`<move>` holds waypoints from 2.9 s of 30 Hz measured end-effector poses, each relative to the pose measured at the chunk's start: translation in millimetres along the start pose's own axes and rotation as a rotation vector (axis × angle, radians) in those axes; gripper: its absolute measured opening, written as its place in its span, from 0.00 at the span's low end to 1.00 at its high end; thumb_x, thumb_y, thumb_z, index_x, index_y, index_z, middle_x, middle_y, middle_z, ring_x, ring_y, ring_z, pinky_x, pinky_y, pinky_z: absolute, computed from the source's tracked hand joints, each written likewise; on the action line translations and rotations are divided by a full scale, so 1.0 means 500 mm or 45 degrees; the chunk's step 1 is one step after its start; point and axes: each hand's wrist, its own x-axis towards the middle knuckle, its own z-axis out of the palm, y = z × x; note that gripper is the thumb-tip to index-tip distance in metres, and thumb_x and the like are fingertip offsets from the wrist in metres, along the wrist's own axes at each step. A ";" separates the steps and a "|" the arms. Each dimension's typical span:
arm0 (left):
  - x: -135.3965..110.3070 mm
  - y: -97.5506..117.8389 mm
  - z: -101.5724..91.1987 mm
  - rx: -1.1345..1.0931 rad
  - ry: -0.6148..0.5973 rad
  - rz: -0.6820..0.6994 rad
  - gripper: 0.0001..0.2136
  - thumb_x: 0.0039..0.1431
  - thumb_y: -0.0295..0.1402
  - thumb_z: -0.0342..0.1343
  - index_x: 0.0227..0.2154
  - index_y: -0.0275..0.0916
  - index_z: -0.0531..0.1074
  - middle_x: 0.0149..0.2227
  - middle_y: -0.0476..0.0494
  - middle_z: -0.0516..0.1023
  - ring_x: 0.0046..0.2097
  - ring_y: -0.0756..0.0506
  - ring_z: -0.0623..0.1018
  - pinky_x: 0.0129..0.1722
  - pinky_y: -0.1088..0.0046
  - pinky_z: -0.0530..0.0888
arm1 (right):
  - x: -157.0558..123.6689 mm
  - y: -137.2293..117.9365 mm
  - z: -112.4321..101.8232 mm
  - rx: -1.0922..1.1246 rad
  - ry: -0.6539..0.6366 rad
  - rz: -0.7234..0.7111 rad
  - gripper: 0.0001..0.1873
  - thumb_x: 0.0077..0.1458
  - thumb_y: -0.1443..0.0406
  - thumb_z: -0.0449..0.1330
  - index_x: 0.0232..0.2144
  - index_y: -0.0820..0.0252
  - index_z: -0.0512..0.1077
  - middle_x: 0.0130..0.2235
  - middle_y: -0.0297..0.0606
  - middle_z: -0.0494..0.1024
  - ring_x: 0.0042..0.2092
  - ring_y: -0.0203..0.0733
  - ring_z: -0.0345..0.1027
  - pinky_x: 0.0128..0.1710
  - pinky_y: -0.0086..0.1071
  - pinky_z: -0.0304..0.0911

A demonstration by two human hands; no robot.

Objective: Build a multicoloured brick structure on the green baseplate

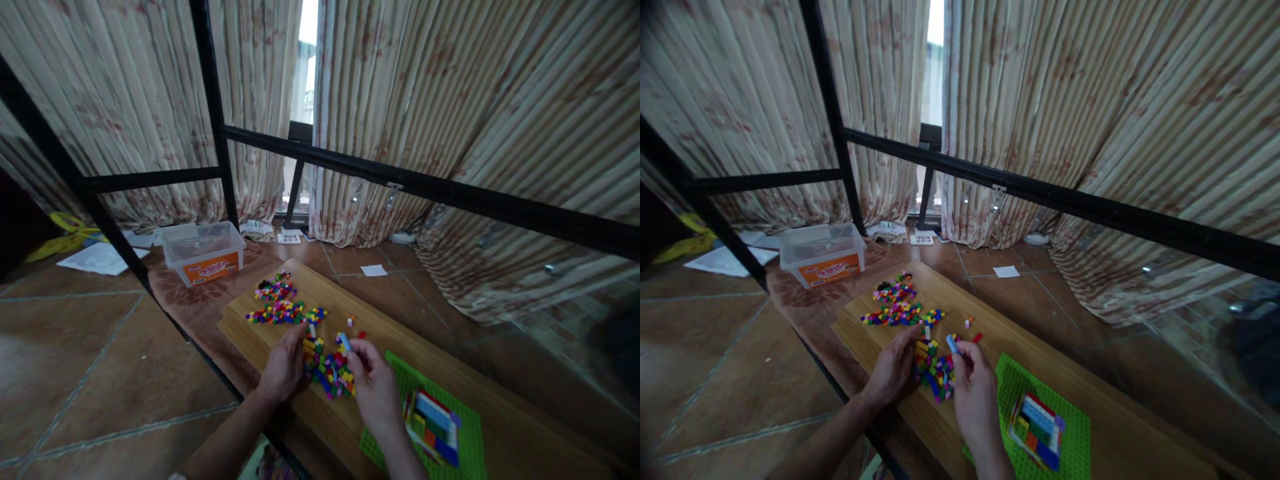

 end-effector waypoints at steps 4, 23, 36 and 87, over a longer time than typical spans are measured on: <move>0.007 0.000 -0.003 0.065 0.009 -0.038 0.18 0.65 0.31 0.41 0.54 0.36 0.67 0.51 0.36 0.75 0.53 0.42 0.75 0.54 0.60 0.72 | -0.108 0.002 -0.016 0.375 0.095 0.180 0.24 0.59 0.52 0.53 0.54 0.55 0.68 0.40 0.38 0.77 0.37 0.40 0.71 0.38 0.31 0.68; 0.014 0.010 -0.010 0.161 -0.009 0.007 0.19 0.61 0.29 0.44 0.54 0.34 0.67 0.49 0.36 0.76 0.51 0.41 0.76 0.53 0.60 0.72 | -0.244 0.111 -0.092 0.382 0.246 0.488 0.28 0.53 0.50 0.58 0.52 0.58 0.71 0.45 0.43 0.79 0.39 0.44 0.76 0.39 0.34 0.72; 0.002 0.013 -0.006 0.084 0.084 -0.059 0.20 0.58 0.21 0.43 0.52 0.35 0.67 0.45 0.39 0.77 0.48 0.44 0.77 0.50 0.65 0.73 | -0.101 0.089 0.038 -0.645 0.098 -0.185 0.15 0.56 0.71 0.51 0.41 0.58 0.74 0.42 0.42 0.79 0.44 0.45 0.73 0.43 0.36 0.67; 0.002 0.015 -0.005 0.063 0.214 -0.095 0.16 0.57 0.23 0.44 0.46 0.35 0.70 0.37 0.41 0.77 0.39 0.45 0.78 0.45 0.65 0.75 | -0.228 0.129 0.095 -0.466 0.130 -0.503 0.12 0.62 0.67 0.49 0.37 0.55 0.74 0.32 0.37 0.76 0.34 0.38 0.72 0.35 0.30 0.65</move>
